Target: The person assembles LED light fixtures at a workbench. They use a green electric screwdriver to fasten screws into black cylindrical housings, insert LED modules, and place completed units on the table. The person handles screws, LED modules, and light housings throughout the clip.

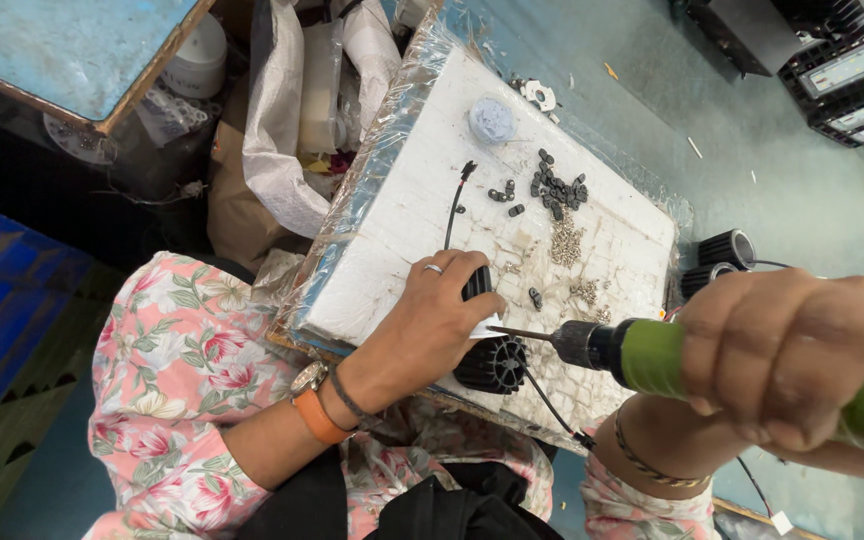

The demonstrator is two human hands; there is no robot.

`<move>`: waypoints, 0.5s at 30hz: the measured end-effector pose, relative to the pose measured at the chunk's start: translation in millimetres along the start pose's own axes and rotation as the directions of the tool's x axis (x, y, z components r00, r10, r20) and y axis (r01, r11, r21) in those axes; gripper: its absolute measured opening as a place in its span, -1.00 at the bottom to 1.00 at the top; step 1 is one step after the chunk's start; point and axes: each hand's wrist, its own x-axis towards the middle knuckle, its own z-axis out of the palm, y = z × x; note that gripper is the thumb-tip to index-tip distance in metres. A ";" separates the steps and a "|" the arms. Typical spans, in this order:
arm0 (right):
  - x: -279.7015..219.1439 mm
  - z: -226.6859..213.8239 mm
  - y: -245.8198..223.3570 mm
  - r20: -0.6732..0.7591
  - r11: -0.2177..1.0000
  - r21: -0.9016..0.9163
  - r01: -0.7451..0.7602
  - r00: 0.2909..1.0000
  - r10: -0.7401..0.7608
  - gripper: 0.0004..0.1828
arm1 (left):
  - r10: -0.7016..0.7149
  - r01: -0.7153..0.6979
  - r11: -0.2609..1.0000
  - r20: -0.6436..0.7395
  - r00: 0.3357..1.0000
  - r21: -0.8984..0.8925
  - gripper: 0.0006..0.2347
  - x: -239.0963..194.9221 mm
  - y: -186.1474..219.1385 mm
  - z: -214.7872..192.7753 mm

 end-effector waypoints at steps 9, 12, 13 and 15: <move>-7.4 2.0 -3.7 -0.037 0.999 -0.052 0.010 0.999 -0.012 -0.44 | -0.036 0.036 0.999 0.029 0.999 -0.018 -0.75 2.0 0.1 1.2; -8.6 1.9 -9.1 -0.095 0.997 -0.060 -0.044 0.995 0.038 -0.54 | -0.016 0.016 1.000 -0.001 1.000 -0.009 -0.75 1.5 -0.1 2.1; -7.5 1.9 -12.4 -0.109 0.995 -0.052 -0.089 0.991 0.083 -0.56 | -0.007 0.007 1.000 -0.016 1.000 -0.005 -0.75 1.4 0.3 2.7; -5.5 2.9 -14.5 -0.116 0.988 -0.049 -0.149 0.983 0.142 -0.54 | 0.006 -0.006 1.000 -0.033 0.999 0.017 -0.75 0.9 0.4 4.1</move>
